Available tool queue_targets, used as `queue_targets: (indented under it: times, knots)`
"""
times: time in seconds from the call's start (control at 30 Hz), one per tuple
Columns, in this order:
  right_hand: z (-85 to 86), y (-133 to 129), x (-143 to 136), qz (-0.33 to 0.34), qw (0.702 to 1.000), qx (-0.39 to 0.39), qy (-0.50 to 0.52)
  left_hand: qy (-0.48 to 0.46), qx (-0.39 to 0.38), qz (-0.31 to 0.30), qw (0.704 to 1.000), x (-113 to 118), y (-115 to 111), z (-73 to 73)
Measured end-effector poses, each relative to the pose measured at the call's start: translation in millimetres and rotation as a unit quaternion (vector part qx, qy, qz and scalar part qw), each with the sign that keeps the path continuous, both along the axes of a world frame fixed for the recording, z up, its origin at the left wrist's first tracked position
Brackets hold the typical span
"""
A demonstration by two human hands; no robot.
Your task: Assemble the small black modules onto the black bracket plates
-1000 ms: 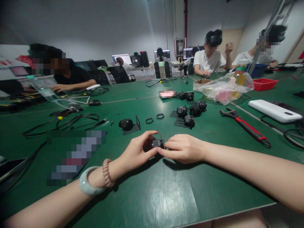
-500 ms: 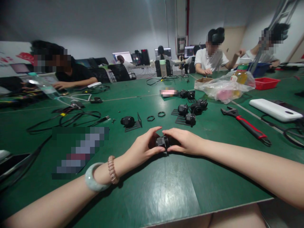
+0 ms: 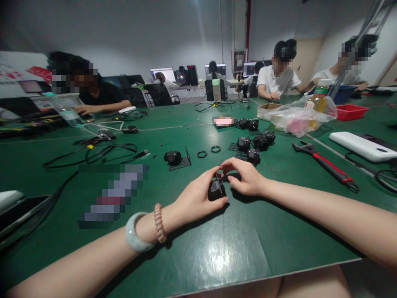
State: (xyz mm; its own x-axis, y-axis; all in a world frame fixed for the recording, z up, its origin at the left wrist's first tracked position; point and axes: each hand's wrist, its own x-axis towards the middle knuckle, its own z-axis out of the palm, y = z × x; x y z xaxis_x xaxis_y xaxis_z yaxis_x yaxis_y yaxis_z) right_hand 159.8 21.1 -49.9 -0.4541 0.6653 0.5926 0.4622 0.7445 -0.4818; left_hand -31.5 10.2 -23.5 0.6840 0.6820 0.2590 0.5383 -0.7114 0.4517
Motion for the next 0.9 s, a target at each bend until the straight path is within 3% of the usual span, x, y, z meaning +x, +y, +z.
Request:
queue_targets:
  times: [0.13,0.3,0.4,0.53,0.73,0.9]
  knots:
    - [-3.5,36,-12,-0.057,0.997,0.042,-0.012,0.03,0.022,0.037,0.999,-2,-3,0.1]
    - [-8.9,84,-43,0.013,0.988,0.057,-0.143,0.059,0.035,0.034,0.997,-3,-3,0.0]
    - [-13.3,95,-57,0.022,0.983,0.051,-0.173,0.072,0.037,0.035,0.996,-4,-2,0.6]
    - [-14.2,83,-52,-0.004,0.991,0.04,-0.127,0.071,0.038,0.033,0.996,-5,-1,2.7]
    - [-7.4,35,-21,-0.032,0.999,-0.004,-0.025,0.074,0.023,0.042,0.996,-6,-2,5.6]
    - [-3.8,12,1,-0.036,0.997,-0.053,-0.033,0.062,0.017,0.041,0.997,-5,-1,5.4]
